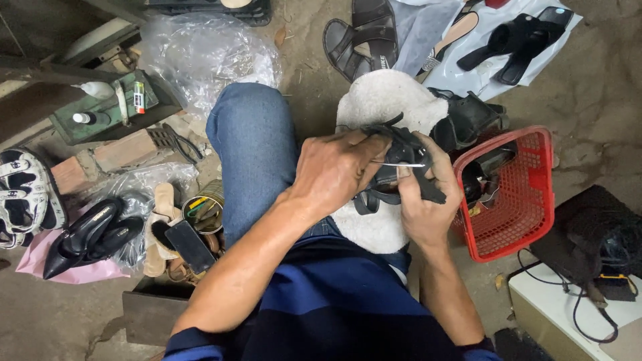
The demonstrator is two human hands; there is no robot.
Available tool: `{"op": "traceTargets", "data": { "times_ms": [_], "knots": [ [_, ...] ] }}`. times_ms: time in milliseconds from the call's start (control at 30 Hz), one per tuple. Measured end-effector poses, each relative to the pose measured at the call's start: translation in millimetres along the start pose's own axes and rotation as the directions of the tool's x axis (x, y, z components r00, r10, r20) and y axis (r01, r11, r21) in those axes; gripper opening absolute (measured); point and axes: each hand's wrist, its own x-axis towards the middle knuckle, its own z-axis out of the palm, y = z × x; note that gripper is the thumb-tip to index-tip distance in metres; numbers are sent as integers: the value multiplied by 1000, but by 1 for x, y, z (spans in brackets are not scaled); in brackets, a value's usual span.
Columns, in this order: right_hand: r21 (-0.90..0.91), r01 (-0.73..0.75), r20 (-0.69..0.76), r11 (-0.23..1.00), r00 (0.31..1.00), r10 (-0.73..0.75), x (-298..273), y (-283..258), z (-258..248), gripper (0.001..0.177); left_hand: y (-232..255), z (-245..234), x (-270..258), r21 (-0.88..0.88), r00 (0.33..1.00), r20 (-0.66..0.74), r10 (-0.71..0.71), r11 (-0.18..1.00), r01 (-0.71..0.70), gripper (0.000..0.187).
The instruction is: The person sits on the floor and sews a black shoe using a needle and thread. They repeatedly push the needle through the shoe's upper and pull the thread tight to secure the stitching.
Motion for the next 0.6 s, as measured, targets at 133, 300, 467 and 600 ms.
{"op": "traceTargets", "data": {
  "times_ms": [133, 300, 467, 600],
  "knots": [
    [-25, 41, -3, 999, 999, -42, 2, -10, 7, 40, 3, -2, 2, -14, 1000, -17, -19, 1000, 19, 20],
    [-393, 209, -6, 895, 973, -230, -5, 9, 22, 56, -10, -8, -14, -560, 915, 316, -251, 730, 393, 18],
    [-372, 244, 163, 896, 967, -195, 7, -12, 39, 67, -35, -71, -55, -618, 854, 438, -279, 597, 512, 12],
    [-224, 164, 575, 961, 818, -6, 29, -63, 25, 72, -52, -104, -83, -723, 919, 239, -314, 575, 384, 11]
  ]
}}
